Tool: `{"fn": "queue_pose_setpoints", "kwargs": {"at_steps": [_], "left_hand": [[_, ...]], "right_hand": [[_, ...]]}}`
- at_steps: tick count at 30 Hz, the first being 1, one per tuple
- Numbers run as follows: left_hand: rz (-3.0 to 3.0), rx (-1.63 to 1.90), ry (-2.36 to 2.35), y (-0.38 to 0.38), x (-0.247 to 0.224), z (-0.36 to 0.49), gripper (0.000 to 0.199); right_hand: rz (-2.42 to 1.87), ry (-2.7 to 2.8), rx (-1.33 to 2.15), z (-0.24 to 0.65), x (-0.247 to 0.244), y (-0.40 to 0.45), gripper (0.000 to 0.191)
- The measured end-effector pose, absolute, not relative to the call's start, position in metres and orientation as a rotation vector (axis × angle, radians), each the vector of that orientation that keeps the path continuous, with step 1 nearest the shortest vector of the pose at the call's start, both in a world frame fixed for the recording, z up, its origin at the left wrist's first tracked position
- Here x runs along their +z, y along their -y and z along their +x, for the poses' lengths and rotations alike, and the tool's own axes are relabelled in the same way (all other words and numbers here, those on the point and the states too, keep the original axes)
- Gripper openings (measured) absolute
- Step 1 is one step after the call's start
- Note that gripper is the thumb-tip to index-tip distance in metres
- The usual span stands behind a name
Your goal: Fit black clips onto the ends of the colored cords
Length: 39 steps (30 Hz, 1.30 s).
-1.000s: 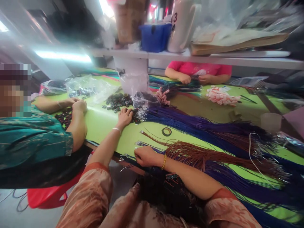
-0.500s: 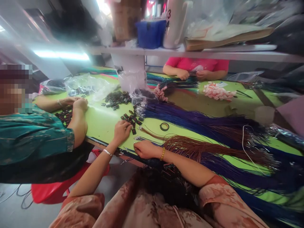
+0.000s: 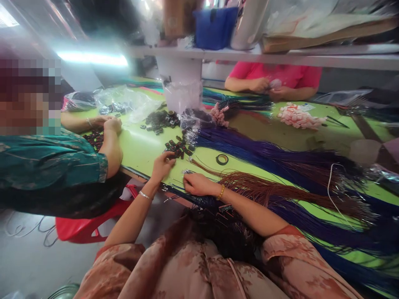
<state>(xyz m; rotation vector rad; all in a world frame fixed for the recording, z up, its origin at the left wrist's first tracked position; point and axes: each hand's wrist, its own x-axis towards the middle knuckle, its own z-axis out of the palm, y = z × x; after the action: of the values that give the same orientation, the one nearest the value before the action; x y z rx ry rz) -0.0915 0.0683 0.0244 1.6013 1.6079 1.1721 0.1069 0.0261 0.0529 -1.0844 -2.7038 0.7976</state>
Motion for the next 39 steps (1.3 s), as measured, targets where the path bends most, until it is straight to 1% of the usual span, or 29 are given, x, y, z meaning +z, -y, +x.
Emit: {"fn": "queue_pose_setpoints", "kwargs": {"at_steps": [3,6,9,12,18,25,39], "left_hand": [[1.205,1.373,-1.452,-0.058,0.029,-0.1,0.032],[1.033,1.375,-1.407,-0.041,0.031,-0.102,0.037],[1.084,1.337,-1.405,-0.024,0.03,-0.099,0.04],[1.066,1.346,-1.38,-0.013,0.028,-0.093,0.039],[0.63,1.425,-1.131,-0.001,0.029,-0.074,0.033],[0.491,1.352,-0.981,0.005,0.033,-0.056,0.017],[0.494,1.271,-0.927,0.008,0.033,-0.051,0.023]], "right_hand": [[-1.039,2.483,0.982,0.104,0.045,-0.029,0.007],[-1.022,2.182,1.184,0.099,0.04,-0.032,0.005],[-0.981,1.924,1.339,0.095,0.044,-0.034,0.01],[-0.95,1.786,1.381,0.095,0.05,-0.036,0.018],[-1.04,1.774,1.285,0.1,0.051,-0.031,0.016],[-1.116,1.975,0.972,0.101,0.054,-0.024,0.013],[-1.161,2.017,0.892,0.103,0.055,-0.024,0.012]]}}
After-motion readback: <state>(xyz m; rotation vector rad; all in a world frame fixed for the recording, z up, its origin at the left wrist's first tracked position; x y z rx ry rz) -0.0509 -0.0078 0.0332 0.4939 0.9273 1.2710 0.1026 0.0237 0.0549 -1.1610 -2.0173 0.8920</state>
